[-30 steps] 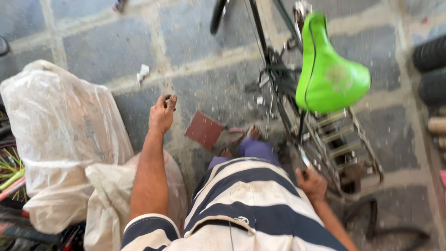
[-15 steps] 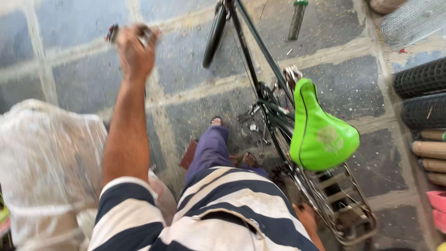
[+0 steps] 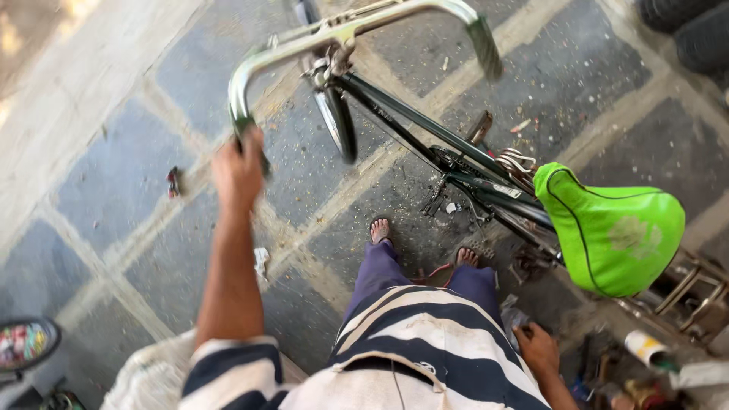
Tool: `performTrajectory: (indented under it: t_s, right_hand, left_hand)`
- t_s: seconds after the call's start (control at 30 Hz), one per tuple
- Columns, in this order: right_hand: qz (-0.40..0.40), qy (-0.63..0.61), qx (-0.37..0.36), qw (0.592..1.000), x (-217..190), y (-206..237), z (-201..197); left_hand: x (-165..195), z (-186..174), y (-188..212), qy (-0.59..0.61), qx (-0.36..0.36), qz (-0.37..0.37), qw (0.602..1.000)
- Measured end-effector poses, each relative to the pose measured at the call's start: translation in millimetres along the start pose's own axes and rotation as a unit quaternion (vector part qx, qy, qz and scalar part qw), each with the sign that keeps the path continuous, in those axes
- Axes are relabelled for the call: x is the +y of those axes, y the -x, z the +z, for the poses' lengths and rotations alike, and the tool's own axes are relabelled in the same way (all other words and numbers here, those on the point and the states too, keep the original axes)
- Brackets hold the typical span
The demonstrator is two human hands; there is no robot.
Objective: The person sits on the floor and repairs a bicycle chain. They retrieve a small part from a container, attach it to the chain near the rear wheel, and use a screwdriver to tighten a bolt on the chain guard.
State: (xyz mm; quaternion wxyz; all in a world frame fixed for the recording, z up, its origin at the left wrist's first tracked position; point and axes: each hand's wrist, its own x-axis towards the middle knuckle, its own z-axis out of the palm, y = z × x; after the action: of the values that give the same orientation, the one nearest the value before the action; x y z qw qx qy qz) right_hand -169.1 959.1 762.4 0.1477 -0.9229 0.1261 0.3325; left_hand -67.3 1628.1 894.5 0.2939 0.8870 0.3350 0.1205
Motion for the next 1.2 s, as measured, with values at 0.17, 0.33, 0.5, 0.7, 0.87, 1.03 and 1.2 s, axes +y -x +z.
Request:
performTrajectory:
  t_s: [0.17, 0.33, 0.5, 0.7, 0.87, 1.03, 1.2]
  right_hand:
    - [-0.034, -0.015, 0.013, 0.999, -36, -8, 19]
    - [-0.060, -0.060, 0.062, 0.994, -62, -29, 13]
    - [-0.096, -0.082, 0.077, 0.989, -70, -39, -1]
    - [-0.085, -0.039, 0.069, 0.993, -59, -37, -8]
    - [-0.081, -0.021, 0.032, 0.996, -50, -37, -10]
    - [-0.080, -0.031, 0.022, 0.996, -47, -44, -13]
    - [-0.104, -0.024, 0.017, 0.994, -44, -56, -16]
  left_hand:
    - [27, 65, 95, 0.317, -0.073, -0.136, 0.936]
    - [51, 109, 140, 0.320, -0.083, -0.120, 0.936]
    - [57, 108, 142, 0.257, -0.047, -0.106, 0.959]
    - [51, 96, 130, 0.299, -0.048, -0.121, 0.946]
    - [46, 91, 128, 0.257, -0.050, -0.113, 0.959]
    - [41, 83, 119, 0.241, -0.049, -0.091, 0.965]
    - [25, 78, 116, 0.213, -0.053, -0.123, 0.968]
